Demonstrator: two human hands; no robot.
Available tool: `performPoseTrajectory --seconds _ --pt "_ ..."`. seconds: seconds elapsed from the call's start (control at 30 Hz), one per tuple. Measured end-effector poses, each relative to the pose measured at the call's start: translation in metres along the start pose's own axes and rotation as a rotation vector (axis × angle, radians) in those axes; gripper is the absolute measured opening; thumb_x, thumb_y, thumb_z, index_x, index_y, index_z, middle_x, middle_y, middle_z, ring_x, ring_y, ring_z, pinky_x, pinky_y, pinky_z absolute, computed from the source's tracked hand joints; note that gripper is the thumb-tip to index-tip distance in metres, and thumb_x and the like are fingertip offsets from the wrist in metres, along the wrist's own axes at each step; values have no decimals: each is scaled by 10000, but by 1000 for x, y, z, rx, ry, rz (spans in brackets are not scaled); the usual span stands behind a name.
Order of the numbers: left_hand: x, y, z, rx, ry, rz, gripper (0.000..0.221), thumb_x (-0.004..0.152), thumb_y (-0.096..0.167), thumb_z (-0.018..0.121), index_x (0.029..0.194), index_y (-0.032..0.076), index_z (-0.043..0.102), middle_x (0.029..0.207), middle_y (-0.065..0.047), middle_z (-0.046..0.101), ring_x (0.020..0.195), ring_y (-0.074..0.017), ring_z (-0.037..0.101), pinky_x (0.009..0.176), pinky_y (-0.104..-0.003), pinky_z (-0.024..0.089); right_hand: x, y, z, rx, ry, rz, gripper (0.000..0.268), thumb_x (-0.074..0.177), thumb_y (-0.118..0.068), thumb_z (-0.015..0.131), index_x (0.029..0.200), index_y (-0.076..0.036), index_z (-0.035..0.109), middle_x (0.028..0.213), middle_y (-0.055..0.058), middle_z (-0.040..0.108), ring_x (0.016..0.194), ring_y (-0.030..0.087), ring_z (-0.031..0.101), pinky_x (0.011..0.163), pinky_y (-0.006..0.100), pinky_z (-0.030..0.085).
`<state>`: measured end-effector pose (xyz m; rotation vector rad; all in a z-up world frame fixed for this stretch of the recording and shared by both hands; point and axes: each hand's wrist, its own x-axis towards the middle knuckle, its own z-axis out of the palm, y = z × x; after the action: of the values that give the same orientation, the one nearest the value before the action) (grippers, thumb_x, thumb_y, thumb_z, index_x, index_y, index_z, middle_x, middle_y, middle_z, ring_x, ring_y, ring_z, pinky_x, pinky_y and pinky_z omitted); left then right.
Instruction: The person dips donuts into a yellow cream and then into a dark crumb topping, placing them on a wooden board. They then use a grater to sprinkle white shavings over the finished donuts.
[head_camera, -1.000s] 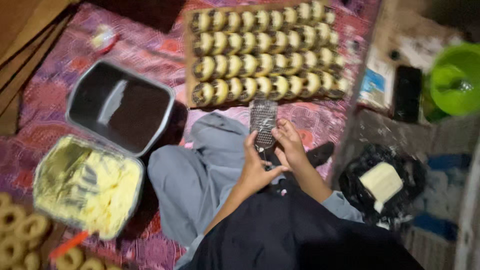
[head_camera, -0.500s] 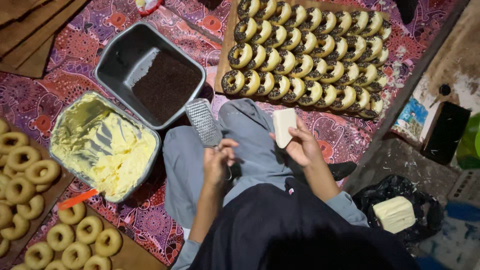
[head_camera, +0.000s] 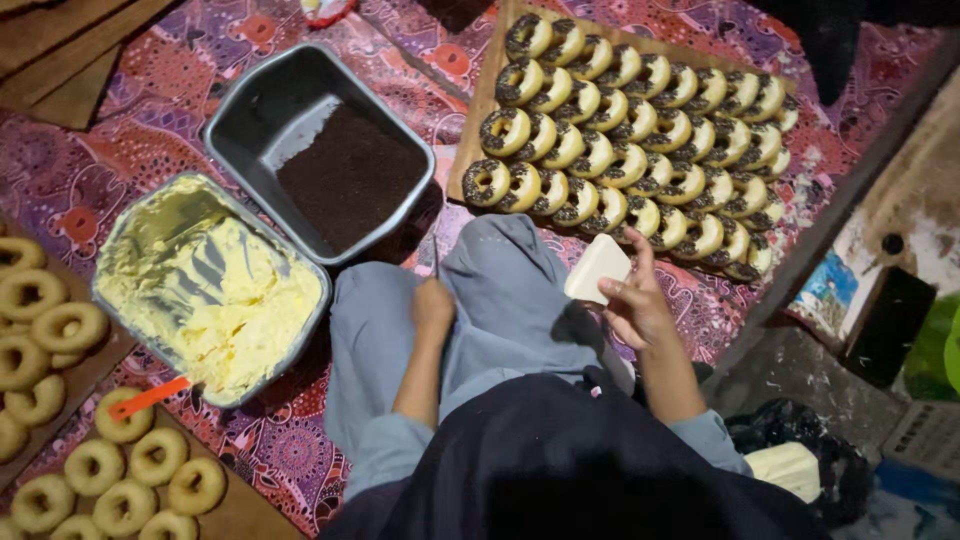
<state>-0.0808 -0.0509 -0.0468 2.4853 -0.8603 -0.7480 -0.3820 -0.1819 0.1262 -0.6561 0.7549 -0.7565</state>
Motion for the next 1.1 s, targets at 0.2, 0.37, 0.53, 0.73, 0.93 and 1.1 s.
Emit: performPoseTrajectory --seconds 0.2,0.37,0.53,0.73,0.93,1.1 --pt "29 -30 59 -245 121 96 235 836 123 598 887 -85 696 845 -352 671 862 -519 671 729 -589 529 12 8 -17 -72 -42 21 482 974 66 730 1236 -49 343 1138 174 583 953 330 685 668 452 613" --pt "14 -13 46 -461 140 90 299 1012 204 523 896 -54 620 709 -249 702 673 -378 704 636 -499 538 29 10 9 -202 109 128 556 842 26 643 1360 -111 496 1153 182 656 942 326 755 724 482 678" --pt "-6 31 31 -1145 -205 -171 280 1065 283 470 1015 8 457 769 -156 707 477 -218 564 409 -365 430 48 14 36 -55 121 235 416 968 -63 598 1353 -12 448 1143 245 645 865 345 769 642 452 655" --pt "22 90 49 -1357 -411 -160 230 1038 205 473 1061 10 593 848 -119 705 567 -162 650 486 -303 541 117 5 48 -424 131 227 489 935 -63 571 1402 -50 427 1051 288 688 754 349 756 518 355 620" --pt "46 124 93 -1247 -305 -128 361 1078 240 466 880 -33 596 685 -111 617 477 -146 547 418 -310 443 219 13 58 -1329 28 -204 369 883 -153 669 1243 -78 646 1010 255 731 842 414 725 682 469 545" --pt "61 132 115 -1318 -311 -169 364 1090 239 507 815 2 537 612 -86 524 425 -142 485 380 -325 407 265 29 75 -1692 -37 -243 424 828 -246 738 1193 -56 636 986 260 716 950 460 688 859 512 543"
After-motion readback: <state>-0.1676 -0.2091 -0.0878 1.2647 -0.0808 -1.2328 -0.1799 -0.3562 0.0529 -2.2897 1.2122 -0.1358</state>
